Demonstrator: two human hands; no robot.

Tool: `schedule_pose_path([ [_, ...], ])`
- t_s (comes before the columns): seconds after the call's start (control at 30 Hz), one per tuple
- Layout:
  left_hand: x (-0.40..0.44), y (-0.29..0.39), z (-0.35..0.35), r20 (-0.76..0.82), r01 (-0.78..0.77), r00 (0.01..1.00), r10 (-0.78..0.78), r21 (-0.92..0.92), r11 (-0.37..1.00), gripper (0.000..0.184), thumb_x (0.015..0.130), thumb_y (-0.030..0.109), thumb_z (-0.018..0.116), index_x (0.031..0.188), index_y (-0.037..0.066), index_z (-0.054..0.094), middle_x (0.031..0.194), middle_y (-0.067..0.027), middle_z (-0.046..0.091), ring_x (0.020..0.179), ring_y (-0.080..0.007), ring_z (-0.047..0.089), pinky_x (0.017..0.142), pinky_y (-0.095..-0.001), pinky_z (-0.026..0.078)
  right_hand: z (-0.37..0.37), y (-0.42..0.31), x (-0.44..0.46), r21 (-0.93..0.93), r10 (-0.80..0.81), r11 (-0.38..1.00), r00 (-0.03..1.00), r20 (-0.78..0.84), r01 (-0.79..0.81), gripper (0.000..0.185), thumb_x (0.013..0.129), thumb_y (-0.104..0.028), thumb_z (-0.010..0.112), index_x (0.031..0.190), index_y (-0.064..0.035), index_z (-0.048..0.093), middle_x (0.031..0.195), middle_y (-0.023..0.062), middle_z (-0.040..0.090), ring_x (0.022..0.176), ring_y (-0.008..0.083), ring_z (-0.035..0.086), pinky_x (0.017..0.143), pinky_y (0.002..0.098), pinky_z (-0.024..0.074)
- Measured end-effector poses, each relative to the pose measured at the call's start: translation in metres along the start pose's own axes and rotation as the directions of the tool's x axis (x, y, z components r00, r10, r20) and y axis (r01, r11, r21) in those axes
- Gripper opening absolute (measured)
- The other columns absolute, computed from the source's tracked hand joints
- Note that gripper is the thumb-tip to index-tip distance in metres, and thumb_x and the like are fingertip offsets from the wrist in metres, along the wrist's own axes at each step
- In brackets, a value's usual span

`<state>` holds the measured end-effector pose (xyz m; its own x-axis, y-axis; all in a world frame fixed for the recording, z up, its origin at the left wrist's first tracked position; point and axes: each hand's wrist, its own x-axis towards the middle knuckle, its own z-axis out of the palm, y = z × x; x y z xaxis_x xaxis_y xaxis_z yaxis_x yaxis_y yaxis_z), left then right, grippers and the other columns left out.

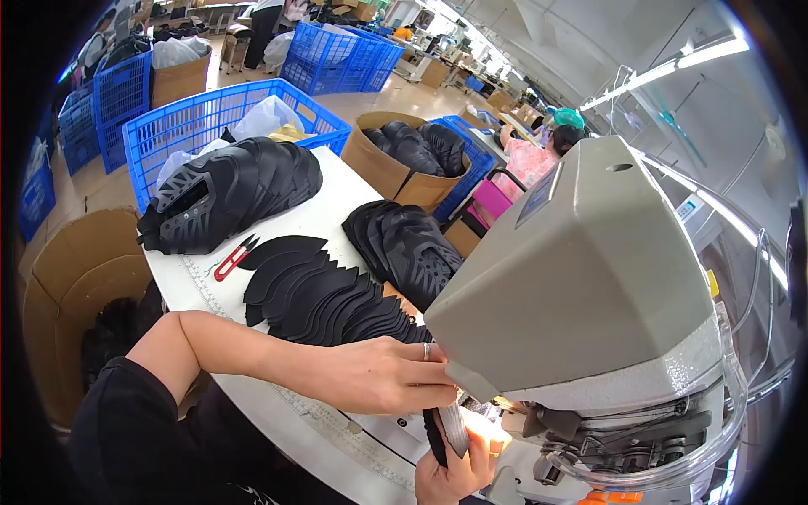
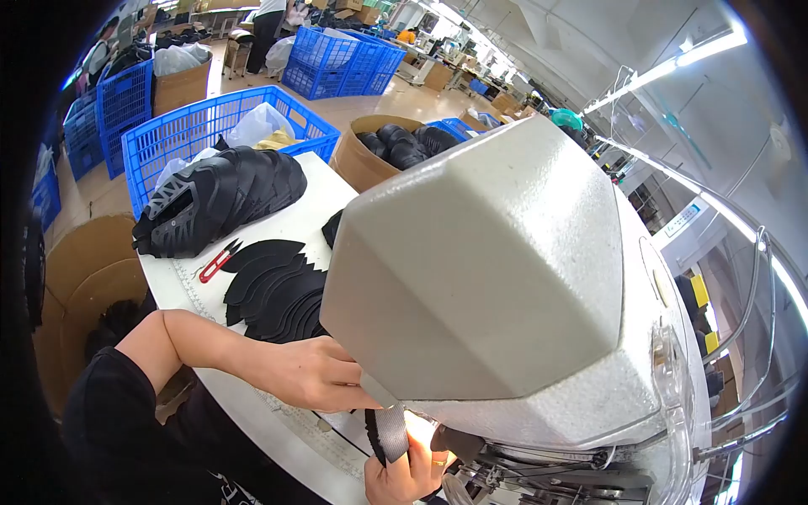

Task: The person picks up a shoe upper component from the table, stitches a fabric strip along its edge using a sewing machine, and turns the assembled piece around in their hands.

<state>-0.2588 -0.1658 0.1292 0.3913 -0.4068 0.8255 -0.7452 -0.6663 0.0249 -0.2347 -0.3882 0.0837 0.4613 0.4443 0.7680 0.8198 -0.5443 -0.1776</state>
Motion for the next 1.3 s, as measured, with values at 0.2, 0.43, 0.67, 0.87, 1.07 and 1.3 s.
schedule_pose_path([
  [0.2,0.000,-0.002,0.000,-0.025,-0.017,1.000,0.016,-0.022,1.000,0.033,0.069,0.003,0.069,0.099,0.000,0.057,0.105,-0.0086,0.053,0.096,-0.0269,0.063,0.064,-0.0304,0.059,-0.006,-0.014,0.021,0.079,-0.080,0.993,0.994,-0.075,0.086,0.037,0.072,0.008,0.061,0.105,-0.0050,0.070,0.091,0.0128,0.066,0.085,0.0343,0.062,0.083,0.0432,0.0476],
  [0.43,0.000,-0.005,0.002,-0.025,-0.022,0.999,0.021,-0.028,0.999,0.032,0.069,0.003,0.069,0.098,0.000,0.057,0.106,-0.0086,0.053,0.096,-0.0261,0.063,0.064,-0.0302,0.059,0.000,0.002,0.007,0.016,-0.066,0.998,0.997,-0.034,0.067,0.038,0.073,0.007,0.064,0.108,-0.0061,0.070,0.094,0.0128,0.067,0.089,0.0332,0.062,0.084,0.0419,0.0468],
  [0.67,0.000,-0.005,0.000,-0.020,-0.020,1.000,0.019,-0.043,0.999,0.036,0.068,0.002,0.069,0.102,0.000,0.056,0.107,-0.0092,0.054,0.098,-0.0256,0.063,0.064,-0.0296,0.058,-0.009,-0.019,0.032,0.067,-0.140,0.987,0.987,-0.080,0.145,0.037,0.074,0.007,0.065,0.109,-0.0064,0.069,0.097,0.0109,0.067,0.091,0.0310,0.061,0.085,0.0412,0.0460],
  [0.87,0.001,-0.005,-0.003,0.003,-0.020,1.000,0.020,-0.023,1.000,0.036,0.069,0.003,0.068,0.103,0.000,0.056,0.108,-0.0098,0.054,0.100,-0.0254,0.062,0.065,-0.0298,0.058,-0.006,-0.012,0.029,0.052,-0.176,0.982,0.978,-0.116,0.182,0.037,0.074,0.007,0.064,0.109,-0.0053,0.069,0.098,0.0108,0.066,0.093,0.0307,0.061,0.085,0.0410,0.0458],
  [1.07,0.002,-0.002,-0.003,-0.015,-0.026,1.000,0.027,0.025,0.999,0.032,0.070,0.006,0.068,0.100,0.001,0.057,0.106,-0.0086,0.055,0.096,-0.0239,0.063,0.067,-0.0308,0.058,-0.018,-0.006,0.030,-0.136,-0.231,0.961,0.969,0.087,0.241,0.038,0.070,0.009,0.060,0.105,-0.0034,0.069,0.098,0.0124,0.066,0.093,0.0331,0.061,0.085,0.0431,0.0460],
  [1.3,-0.005,-0.003,0.004,-0.041,-0.024,0.999,0.027,0.069,0.997,0.027,0.070,0.007,0.068,0.095,0.003,0.058,0.105,-0.0075,0.056,0.089,-0.0207,0.063,0.066,-0.0282,0.057,-0.017,-0.001,0.022,-0.111,-0.203,0.972,0.977,0.062,0.209,0.042,0.062,0.009,0.055,0.101,-0.0005,0.067,0.092,0.0127,0.063,0.091,0.0333,0.061,0.080,0.0447,0.0455],
])
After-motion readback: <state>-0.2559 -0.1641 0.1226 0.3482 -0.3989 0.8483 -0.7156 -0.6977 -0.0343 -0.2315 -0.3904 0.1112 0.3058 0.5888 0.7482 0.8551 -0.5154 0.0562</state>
